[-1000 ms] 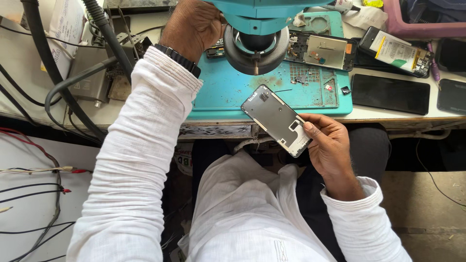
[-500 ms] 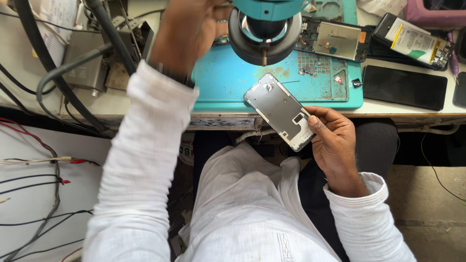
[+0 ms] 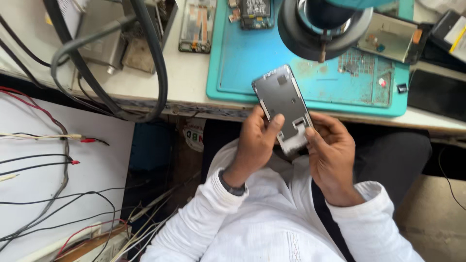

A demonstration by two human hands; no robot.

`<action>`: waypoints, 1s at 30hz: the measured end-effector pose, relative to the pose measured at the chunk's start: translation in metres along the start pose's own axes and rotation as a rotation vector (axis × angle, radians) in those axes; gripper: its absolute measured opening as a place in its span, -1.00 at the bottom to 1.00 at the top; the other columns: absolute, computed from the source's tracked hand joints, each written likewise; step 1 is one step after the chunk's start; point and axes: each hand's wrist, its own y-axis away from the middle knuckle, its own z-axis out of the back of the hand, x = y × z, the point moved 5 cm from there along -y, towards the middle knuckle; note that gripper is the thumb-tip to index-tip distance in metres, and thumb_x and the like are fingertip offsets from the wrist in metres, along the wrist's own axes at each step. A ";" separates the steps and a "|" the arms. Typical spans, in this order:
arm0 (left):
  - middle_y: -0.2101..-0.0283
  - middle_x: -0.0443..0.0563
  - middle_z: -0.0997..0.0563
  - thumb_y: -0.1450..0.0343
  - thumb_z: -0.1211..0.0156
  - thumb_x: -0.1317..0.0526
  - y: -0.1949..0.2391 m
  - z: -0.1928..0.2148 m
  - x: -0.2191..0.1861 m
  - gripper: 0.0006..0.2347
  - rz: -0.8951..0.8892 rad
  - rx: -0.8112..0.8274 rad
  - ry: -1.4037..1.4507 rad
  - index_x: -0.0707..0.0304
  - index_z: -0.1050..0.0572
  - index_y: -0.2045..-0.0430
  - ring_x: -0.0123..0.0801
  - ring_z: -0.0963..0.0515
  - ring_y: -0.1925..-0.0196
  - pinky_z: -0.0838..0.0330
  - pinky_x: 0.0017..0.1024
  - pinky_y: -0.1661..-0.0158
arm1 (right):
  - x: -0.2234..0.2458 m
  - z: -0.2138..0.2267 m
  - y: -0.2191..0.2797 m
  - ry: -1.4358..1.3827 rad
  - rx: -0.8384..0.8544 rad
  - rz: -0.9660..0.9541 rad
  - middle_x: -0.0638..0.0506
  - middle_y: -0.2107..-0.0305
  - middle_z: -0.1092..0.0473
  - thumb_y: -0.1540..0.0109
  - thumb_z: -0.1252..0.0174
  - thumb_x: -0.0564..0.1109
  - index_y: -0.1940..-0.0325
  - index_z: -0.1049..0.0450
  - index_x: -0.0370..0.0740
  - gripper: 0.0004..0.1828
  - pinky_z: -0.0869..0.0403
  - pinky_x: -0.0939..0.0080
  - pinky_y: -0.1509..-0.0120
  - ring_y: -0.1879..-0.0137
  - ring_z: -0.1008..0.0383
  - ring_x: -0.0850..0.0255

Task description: The person disassembles a smartphone, removes the back cover and internal components, and uses a metal tool to scrape adhesive residue from the phone's frame. The person then uses tweezers to remove small parts from the device.

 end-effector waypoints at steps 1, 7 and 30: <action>0.08 0.07 -0.63 -0.60 -0.09 0.29 0.003 0.001 0.004 -0.78 -0.003 0.025 0.019 0.50 -0.41 -0.05 -0.52 -0.59 0.11 -0.53 -0.56 0.09 | -0.001 0.003 0.002 0.035 0.011 0.008 -0.23 0.02 -0.51 -0.39 -0.17 -0.42 -0.27 -0.42 -0.51 -0.65 -0.53 0.27 -0.10 -0.02 -0.54 0.20; 0.08 0.07 -0.64 -0.58 -0.07 0.31 -0.012 0.015 0.006 -0.79 0.010 0.128 0.062 0.48 -0.41 -0.04 -0.53 -0.60 0.08 -0.53 -0.56 0.04 | -0.001 0.005 -0.009 0.077 0.045 -0.030 -0.22 0.04 -0.52 -0.32 -0.14 -0.42 -0.18 -0.44 -0.50 -0.67 -0.64 0.11 -0.13 -0.05 -0.60 0.12; 0.03 0.10 -0.62 -0.55 -0.14 0.32 -0.014 -0.003 -0.007 -0.74 0.067 0.284 -0.065 0.43 -0.40 -0.11 -0.47 -0.61 0.00 -0.59 -0.45 -0.03 | 0.003 0.017 -0.002 0.077 0.049 -0.023 -0.18 0.12 -0.53 -0.29 -0.18 -0.39 -0.08 -0.42 -0.46 -0.73 -0.65 0.16 -0.04 0.04 -0.61 0.17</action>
